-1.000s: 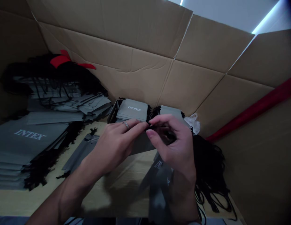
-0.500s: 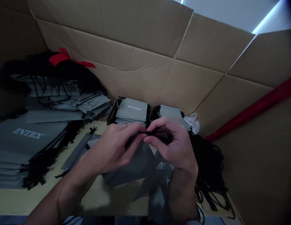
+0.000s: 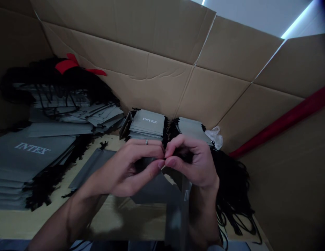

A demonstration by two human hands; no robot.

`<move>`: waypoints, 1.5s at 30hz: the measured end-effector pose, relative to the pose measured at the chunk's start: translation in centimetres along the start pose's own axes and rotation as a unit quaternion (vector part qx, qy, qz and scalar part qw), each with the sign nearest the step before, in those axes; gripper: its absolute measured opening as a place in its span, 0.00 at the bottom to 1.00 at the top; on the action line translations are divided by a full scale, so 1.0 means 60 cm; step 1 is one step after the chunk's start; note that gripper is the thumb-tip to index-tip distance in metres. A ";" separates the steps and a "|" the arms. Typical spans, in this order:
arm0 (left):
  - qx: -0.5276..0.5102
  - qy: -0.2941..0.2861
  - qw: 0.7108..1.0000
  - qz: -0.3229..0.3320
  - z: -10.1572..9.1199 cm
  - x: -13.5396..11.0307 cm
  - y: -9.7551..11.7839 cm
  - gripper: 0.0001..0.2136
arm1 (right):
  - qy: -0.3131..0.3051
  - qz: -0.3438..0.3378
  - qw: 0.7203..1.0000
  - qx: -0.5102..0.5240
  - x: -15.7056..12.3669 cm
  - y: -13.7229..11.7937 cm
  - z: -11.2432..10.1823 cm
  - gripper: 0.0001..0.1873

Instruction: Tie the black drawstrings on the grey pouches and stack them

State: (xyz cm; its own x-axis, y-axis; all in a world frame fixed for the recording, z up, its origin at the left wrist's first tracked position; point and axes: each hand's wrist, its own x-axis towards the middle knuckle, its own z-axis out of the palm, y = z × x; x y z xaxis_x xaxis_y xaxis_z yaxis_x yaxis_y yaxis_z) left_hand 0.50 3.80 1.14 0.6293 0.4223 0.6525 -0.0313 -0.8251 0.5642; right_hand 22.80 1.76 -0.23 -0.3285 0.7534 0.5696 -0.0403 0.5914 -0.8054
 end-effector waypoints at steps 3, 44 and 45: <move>-0.050 -0.011 0.999 0.004 0.003 -0.005 0.009 0.12 | -0.002 0.013 0.998 0.057 -0.008 -0.001 0.006 0.12; 0.188 0.183 0.964 0.049 0.016 -0.017 -0.025 0.05 | 0.152 -0.113 0.921 -0.341 -0.008 -0.025 0.035 0.12; 0.192 0.179 0.964 0.052 0.016 -0.017 -0.025 0.06 | 0.154 -0.114 0.920 -0.341 -0.008 -0.025 0.036 0.13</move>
State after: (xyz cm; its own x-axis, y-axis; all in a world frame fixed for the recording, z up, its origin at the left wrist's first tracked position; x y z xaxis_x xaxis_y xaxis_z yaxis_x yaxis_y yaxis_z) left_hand 0.64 4.24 -0.85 0.3282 0.3750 0.8670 0.2530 -0.9192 0.3018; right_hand 20.96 -0.13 0.34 -0.0981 0.5716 0.8146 0.5611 0.7078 -0.4291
